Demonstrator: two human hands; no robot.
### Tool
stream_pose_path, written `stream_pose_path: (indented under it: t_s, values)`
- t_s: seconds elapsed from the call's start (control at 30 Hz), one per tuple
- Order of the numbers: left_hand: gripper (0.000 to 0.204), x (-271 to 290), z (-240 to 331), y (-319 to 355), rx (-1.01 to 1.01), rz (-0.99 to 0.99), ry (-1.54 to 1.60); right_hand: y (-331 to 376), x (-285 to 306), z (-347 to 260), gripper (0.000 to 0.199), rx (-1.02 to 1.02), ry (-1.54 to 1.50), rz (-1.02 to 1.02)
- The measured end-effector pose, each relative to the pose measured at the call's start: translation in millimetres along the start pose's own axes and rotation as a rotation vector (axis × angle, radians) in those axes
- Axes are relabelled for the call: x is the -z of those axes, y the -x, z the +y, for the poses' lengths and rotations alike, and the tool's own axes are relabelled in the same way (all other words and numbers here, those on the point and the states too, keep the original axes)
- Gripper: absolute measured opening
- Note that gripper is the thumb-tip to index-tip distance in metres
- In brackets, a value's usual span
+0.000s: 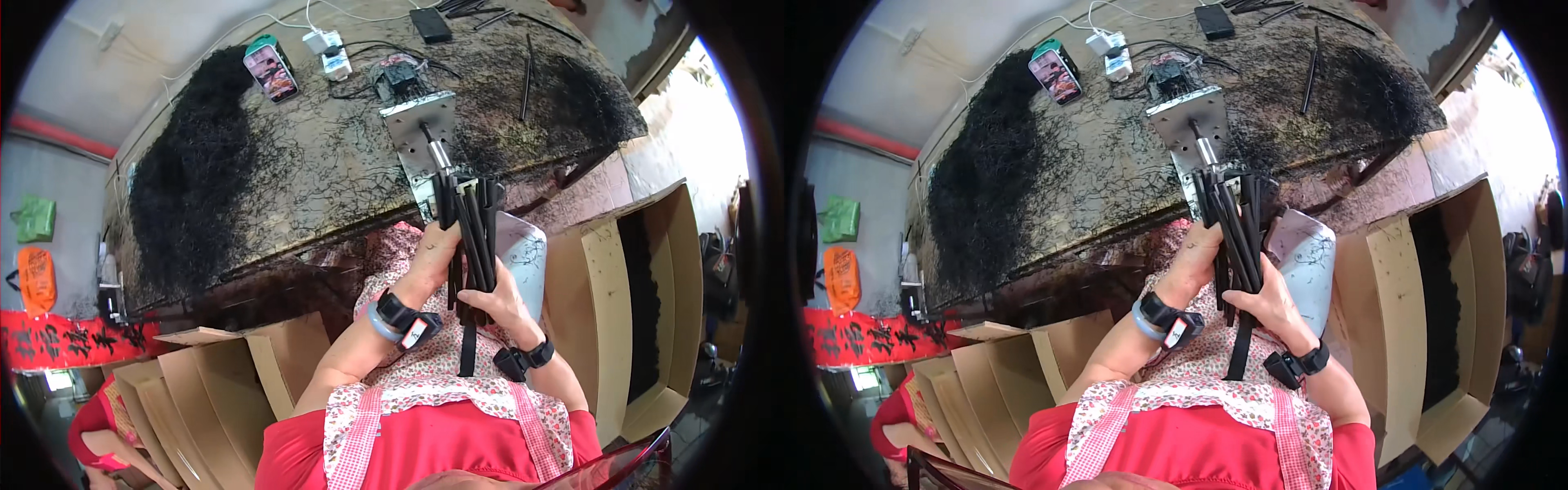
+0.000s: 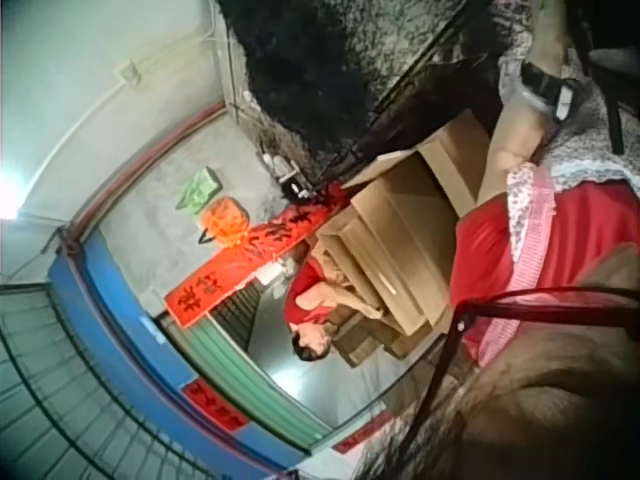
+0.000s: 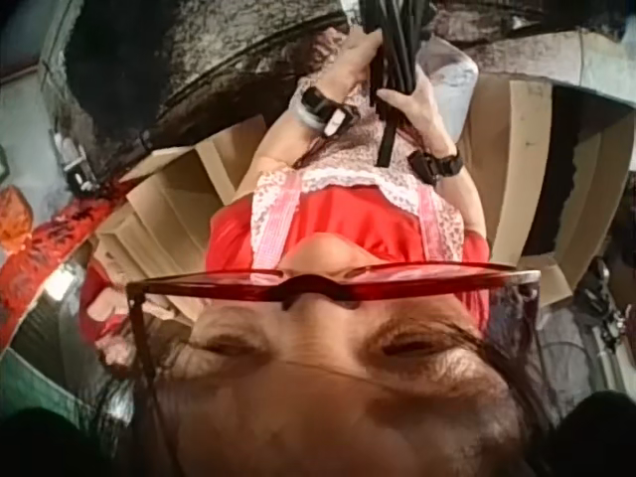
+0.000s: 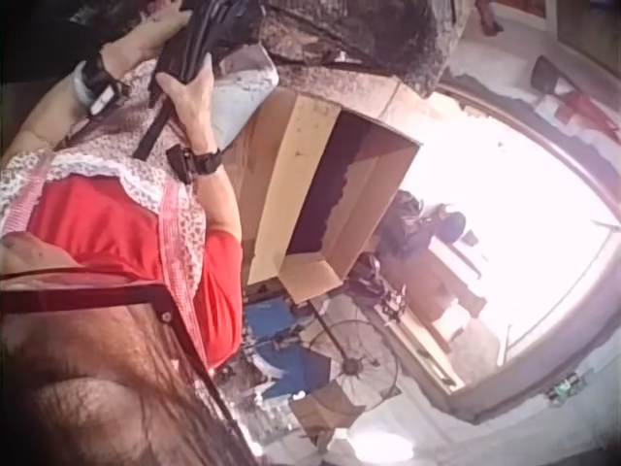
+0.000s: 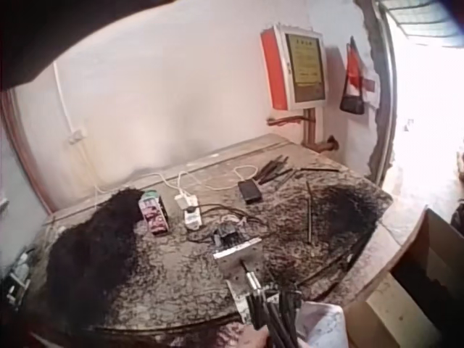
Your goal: Assemble synthetic hair bundles onto plastic tracks using a specialized sewing machine.
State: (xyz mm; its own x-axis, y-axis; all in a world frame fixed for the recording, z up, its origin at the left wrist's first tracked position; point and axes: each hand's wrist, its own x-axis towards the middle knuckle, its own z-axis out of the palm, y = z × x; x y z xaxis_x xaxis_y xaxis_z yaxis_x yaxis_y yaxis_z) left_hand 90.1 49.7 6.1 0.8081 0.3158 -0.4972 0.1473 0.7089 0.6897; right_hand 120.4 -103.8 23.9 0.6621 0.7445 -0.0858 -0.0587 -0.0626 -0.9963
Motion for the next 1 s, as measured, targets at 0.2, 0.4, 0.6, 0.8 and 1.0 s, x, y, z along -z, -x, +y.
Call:
stream_pose_path:
  t_s: [0.2,0.4,0.6,0.8,1.0]
  values:
    - [0.028,-0.5,-2.3,11.2,0.113,-0.113,-0.125,18.5,17.2,-17.3,0.052,-0.327,-0.316,0.029]
    - [0.028,-16.7,-3.8,12.0,-0.074,0.024,-0.001,22.5,6.8,-18.2,0.047,-0.234,-0.118,0.009]
    - [0.03,2.5,3.1,0.2,0.025,-0.136,-0.251,13.0,17.4,-33.0,0.032,-0.362,-0.351,0.043]
    - [0.031,0.5,10.6,-5.1,0.003,-0.069,-0.236,4.5,20.0,-16.1,0.035,-0.457,-0.445,-0.035]
    - [0.03,-5.3,3.3,7.3,0.119,-0.06,-0.015,19.6,7.8,6.4,0.053,-0.066,-0.098,0.081]
